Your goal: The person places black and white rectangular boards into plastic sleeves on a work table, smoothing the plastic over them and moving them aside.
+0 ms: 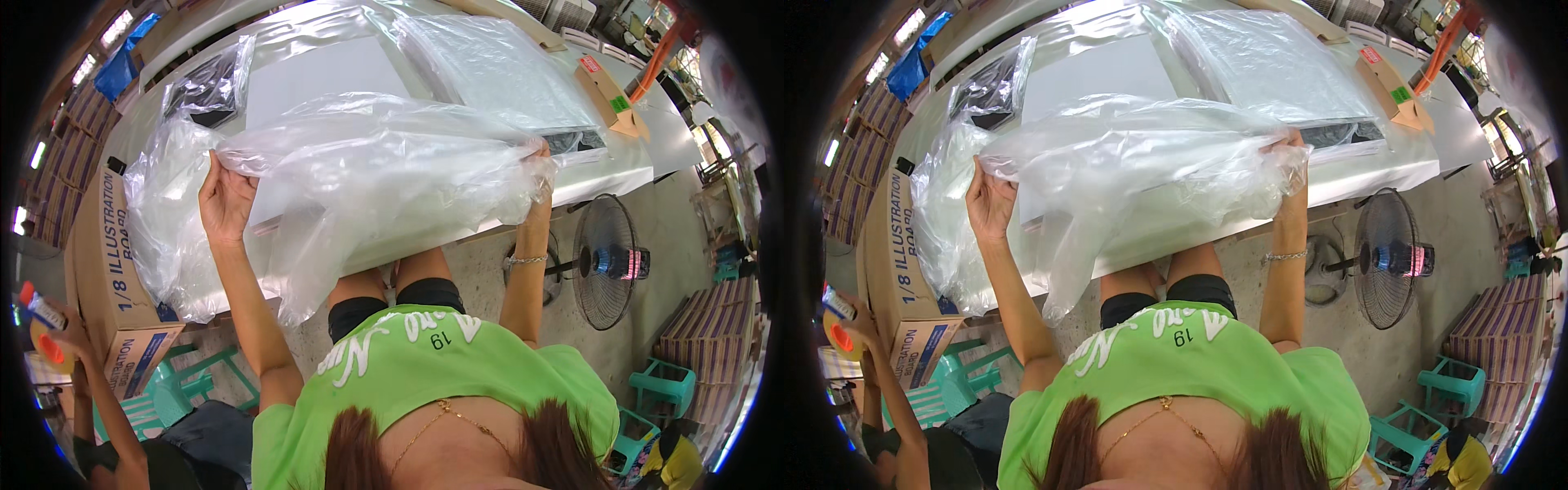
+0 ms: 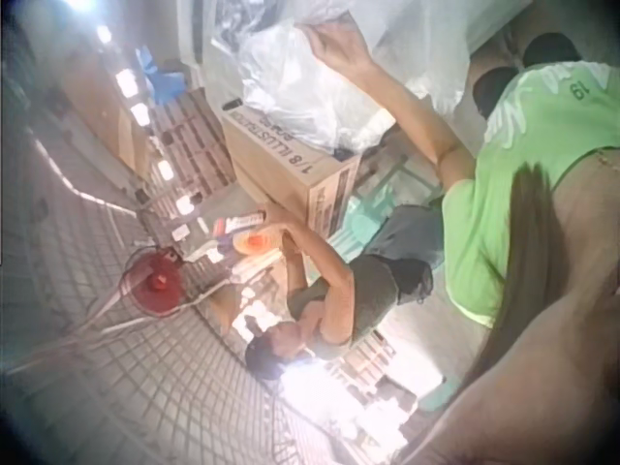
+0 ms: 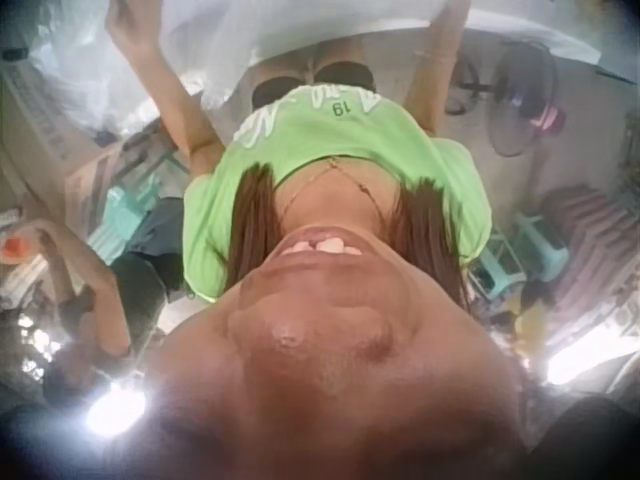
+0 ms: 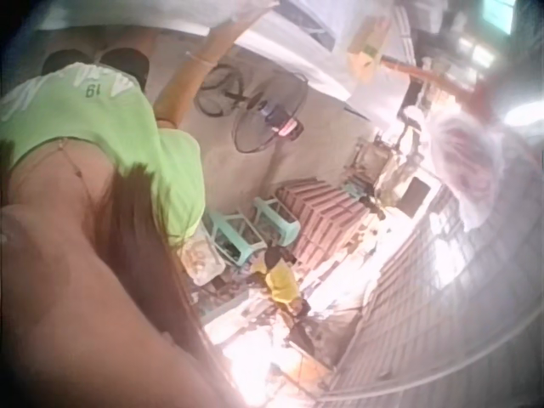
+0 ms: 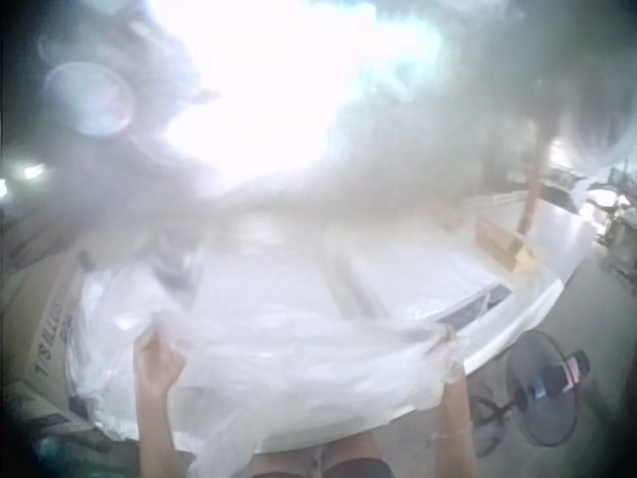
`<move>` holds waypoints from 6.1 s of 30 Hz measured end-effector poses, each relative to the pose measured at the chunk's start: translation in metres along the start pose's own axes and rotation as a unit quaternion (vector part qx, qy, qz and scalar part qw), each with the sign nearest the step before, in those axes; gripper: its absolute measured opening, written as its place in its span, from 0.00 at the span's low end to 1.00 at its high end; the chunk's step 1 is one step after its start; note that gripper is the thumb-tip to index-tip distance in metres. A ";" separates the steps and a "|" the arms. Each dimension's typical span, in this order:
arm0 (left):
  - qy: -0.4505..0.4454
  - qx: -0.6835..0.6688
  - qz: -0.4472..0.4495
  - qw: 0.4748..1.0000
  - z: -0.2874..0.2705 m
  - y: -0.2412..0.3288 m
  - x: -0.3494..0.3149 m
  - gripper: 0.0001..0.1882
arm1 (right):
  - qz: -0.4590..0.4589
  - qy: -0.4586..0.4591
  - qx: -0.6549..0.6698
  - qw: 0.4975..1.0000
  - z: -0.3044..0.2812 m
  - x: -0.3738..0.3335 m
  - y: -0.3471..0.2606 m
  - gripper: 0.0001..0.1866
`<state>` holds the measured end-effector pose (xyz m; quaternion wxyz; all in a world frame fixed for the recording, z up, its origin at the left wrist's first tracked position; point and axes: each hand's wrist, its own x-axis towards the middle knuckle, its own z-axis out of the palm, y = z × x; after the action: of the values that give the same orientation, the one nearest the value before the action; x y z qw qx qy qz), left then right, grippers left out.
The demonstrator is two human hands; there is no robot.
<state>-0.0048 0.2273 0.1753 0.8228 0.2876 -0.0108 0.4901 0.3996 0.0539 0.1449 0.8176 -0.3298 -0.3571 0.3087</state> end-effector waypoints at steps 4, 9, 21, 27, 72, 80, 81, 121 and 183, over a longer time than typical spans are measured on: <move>0.238 0.525 -0.049 0.816 0.017 -0.002 0.003 0.23 | 0.031 0.012 -0.021 0.999 0.014 0.001 -0.024 0.24; 0.181 0.801 0.236 0.520 0.136 0.001 0.010 0.23 | 0.001 -0.163 -0.081 0.983 0.038 0.024 -0.028 0.17; -0.212 0.707 -0.157 0.656 0.184 -0.082 0.031 0.12 | 0.266 -0.400 0.007 0.877 0.082 -0.011 -0.020 0.25; 0.089 0.447 -0.201 0.867 0.150 -0.058 0.018 0.14 | 0.280 -0.716 0.291 0.569 0.057 -0.021 0.025 0.29; 0.106 0.099 0.076 0.987 -0.031 0.016 -0.034 0.25 | 0.345 -0.200 -0.258 0.880 -0.066 -0.100 -0.021 0.27; -0.070 -0.084 0.066 0.992 -0.039 0.034 -0.044 0.24 | 0.276 -0.082 -0.147 0.946 -0.060 -0.046 0.021 0.27; -0.073 -0.079 0.045 0.993 -0.045 0.028 -0.055 0.24 | 0.275 -0.071 -0.115 0.952 -0.060 -0.036 0.026 0.27; 0.278 0.637 0.215 0.685 -0.017 -0.029 -0.114 0.16 | 0.003 0.081 -0.332 0.940 -0.004 -0.023 0.030 0.08; 0.149 0.468 0.436 0.754 0.130 0.122 0.048 0.19 | -0.242 -0.157 -0.233 0.929 0.106 0.188 -0.065 0.20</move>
<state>-0.0445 0.2460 0.3541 0.2738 0.5239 0.2181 0.7765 0.4379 0.1881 0.3213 0.7008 -0.3622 -0.6119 0.0574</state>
